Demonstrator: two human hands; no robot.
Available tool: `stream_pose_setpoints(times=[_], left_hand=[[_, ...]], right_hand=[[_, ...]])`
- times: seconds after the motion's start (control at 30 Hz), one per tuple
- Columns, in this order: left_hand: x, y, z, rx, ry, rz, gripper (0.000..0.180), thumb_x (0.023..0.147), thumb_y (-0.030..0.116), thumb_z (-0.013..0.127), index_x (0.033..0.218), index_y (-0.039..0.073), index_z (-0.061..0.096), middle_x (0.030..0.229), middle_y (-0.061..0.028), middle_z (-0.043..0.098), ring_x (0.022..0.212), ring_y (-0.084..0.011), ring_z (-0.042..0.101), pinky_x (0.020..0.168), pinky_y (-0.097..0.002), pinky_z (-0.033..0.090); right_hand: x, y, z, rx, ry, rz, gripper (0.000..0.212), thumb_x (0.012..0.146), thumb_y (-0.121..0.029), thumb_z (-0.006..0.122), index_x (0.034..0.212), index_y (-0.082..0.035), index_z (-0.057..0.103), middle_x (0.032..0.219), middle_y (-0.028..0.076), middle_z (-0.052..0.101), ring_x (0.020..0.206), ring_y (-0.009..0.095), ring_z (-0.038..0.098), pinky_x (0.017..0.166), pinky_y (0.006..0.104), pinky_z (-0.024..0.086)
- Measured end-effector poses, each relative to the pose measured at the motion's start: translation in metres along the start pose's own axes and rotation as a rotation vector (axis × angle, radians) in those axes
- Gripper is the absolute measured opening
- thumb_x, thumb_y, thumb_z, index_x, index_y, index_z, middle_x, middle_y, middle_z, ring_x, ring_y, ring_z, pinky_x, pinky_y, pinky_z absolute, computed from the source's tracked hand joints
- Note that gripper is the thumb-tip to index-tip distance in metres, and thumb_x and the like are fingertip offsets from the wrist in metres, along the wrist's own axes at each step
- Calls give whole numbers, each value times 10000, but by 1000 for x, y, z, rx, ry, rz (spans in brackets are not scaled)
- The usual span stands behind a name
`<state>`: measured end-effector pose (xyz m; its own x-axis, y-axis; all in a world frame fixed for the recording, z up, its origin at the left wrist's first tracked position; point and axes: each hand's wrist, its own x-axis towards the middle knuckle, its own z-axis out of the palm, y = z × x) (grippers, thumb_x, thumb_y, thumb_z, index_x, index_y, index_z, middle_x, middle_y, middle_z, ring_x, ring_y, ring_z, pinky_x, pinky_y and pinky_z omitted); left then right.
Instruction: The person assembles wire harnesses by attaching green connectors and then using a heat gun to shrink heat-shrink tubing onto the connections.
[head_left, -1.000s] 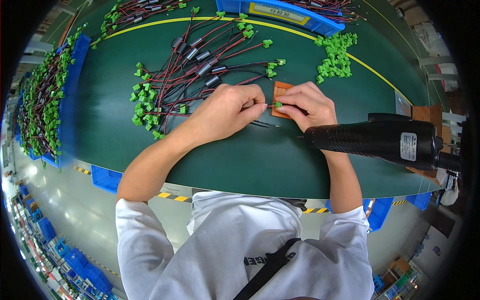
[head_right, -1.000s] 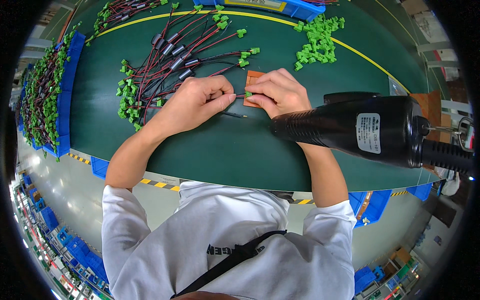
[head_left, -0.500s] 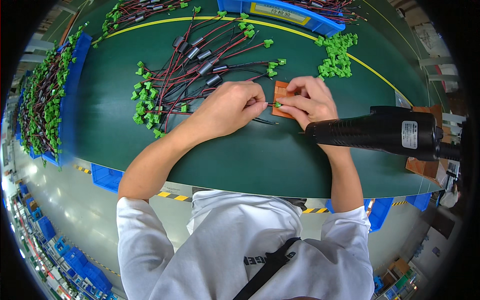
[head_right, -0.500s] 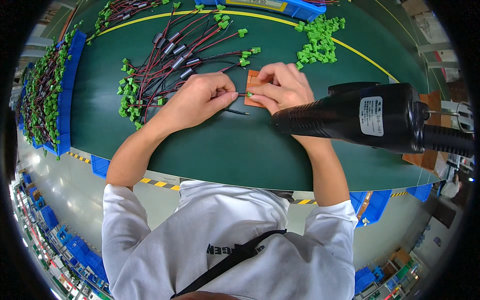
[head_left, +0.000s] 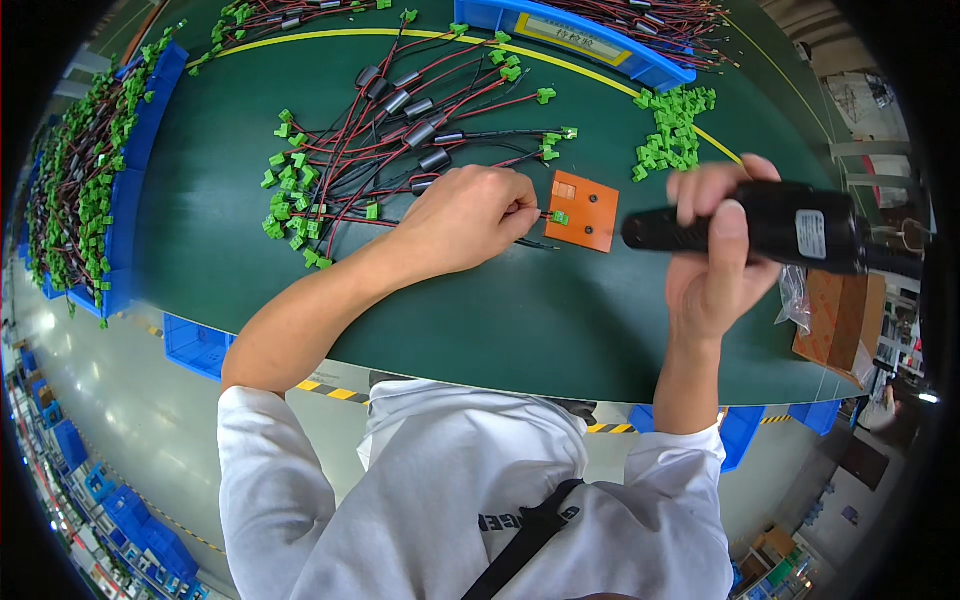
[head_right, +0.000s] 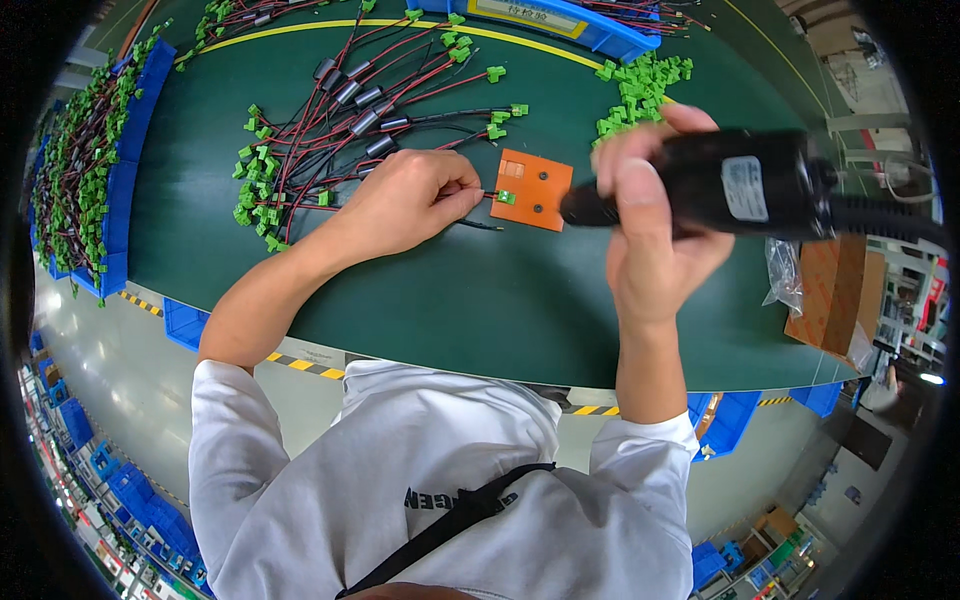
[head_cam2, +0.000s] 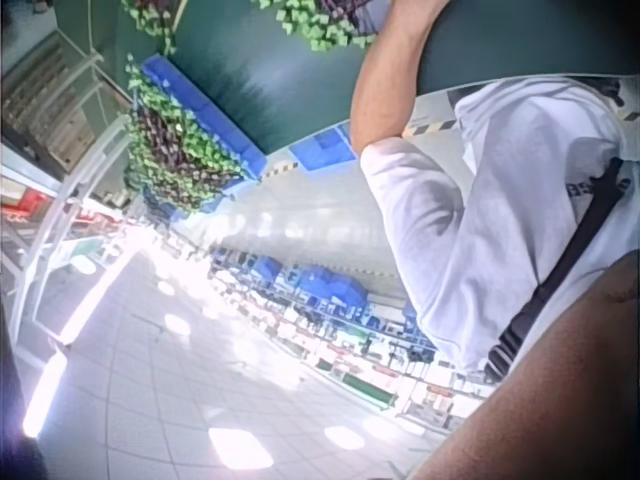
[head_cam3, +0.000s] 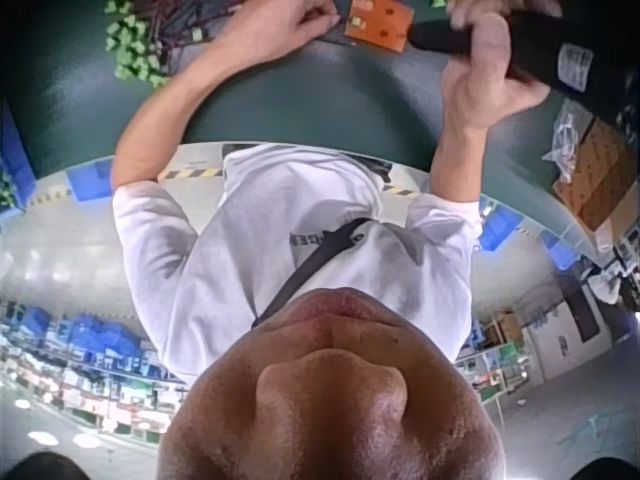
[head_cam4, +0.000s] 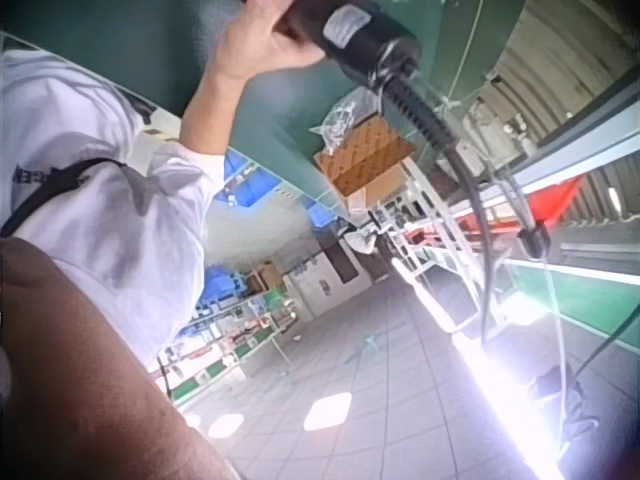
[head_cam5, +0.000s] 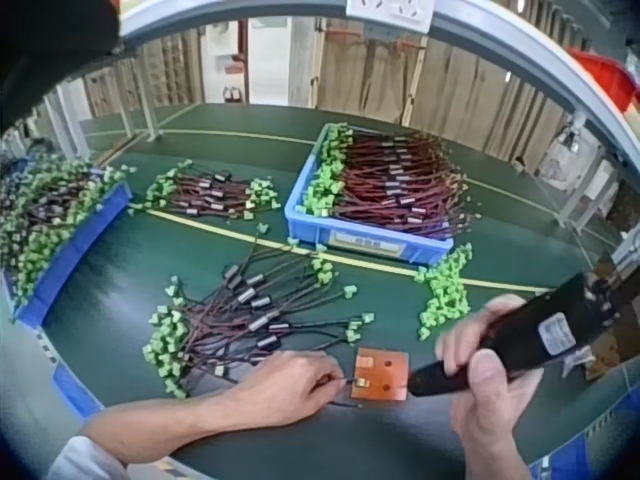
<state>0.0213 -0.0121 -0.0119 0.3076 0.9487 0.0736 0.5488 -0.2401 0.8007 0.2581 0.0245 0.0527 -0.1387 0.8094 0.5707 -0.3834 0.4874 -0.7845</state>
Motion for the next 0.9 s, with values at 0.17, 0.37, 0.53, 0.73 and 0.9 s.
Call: stream_pose_setpoints(times=[0.17, 0.37, 0.53, 0.73, 0.9], left_hand=[[0, 0, -1, 36, -9, -13, 196, 948, 177, 743, 986, -16, 752, 833, -167, 722, 745, -341, 703, 684, -435, 544], [0, 2, 0, 62, -15, -32, 198, 942, 183, 739, 987, -10, 752, 840, -169, 724, 774, -351, 706, 693, -439, 544], [-1, 0, 1, 55, -3, -15, 197, 945, 180, 736, 988, -12, 746, 843, -171, 722, 772, -357, 703, 692, -442, 543], [2, 2, 2, -6, 41, -28, 181, 937, 176, 683, 915, 4, 734, 871, -199, 745, 817, -421, 719, 741, -508, 566], [3, -2, 4, 5, 41, -9, 197, 960, 167, 721, 983, -28, 732, 842, -196, 711, 750, -373, 689, 679, -453, 534]], right_hand=[[10, 14, 35, 111, 28, 3, 374, 1004, 2, 629, 1331, -29, 449, 830, 125, 619, 641, 167, 573, 580, 350, 507], [8, 22, 43, 145, -12, 34, 318, 1014, 13, 613, 1285, -30, 451, 663, 59, 523, 487, 124, 472, 457, 316, 432], [6, 27, 43, 157, 0, 56, 302, 1013, 7, 619, 1268, -26, 460, 667, 57, 531, 493, 124, 475, 463, 314, 437], [4, 29, 42, 143, -17, 67, 265, 1010, 8, 612, 1242, -24, 488, 678, 65, 532, 498, 123, 478, 471, 317, 448], [7, 31, 38, 157, -99, 66, 196, 1013, 9, 595, 1176, -35, 495, 677, 64, 530, 506, 121, 487, 469, 313, 446]])
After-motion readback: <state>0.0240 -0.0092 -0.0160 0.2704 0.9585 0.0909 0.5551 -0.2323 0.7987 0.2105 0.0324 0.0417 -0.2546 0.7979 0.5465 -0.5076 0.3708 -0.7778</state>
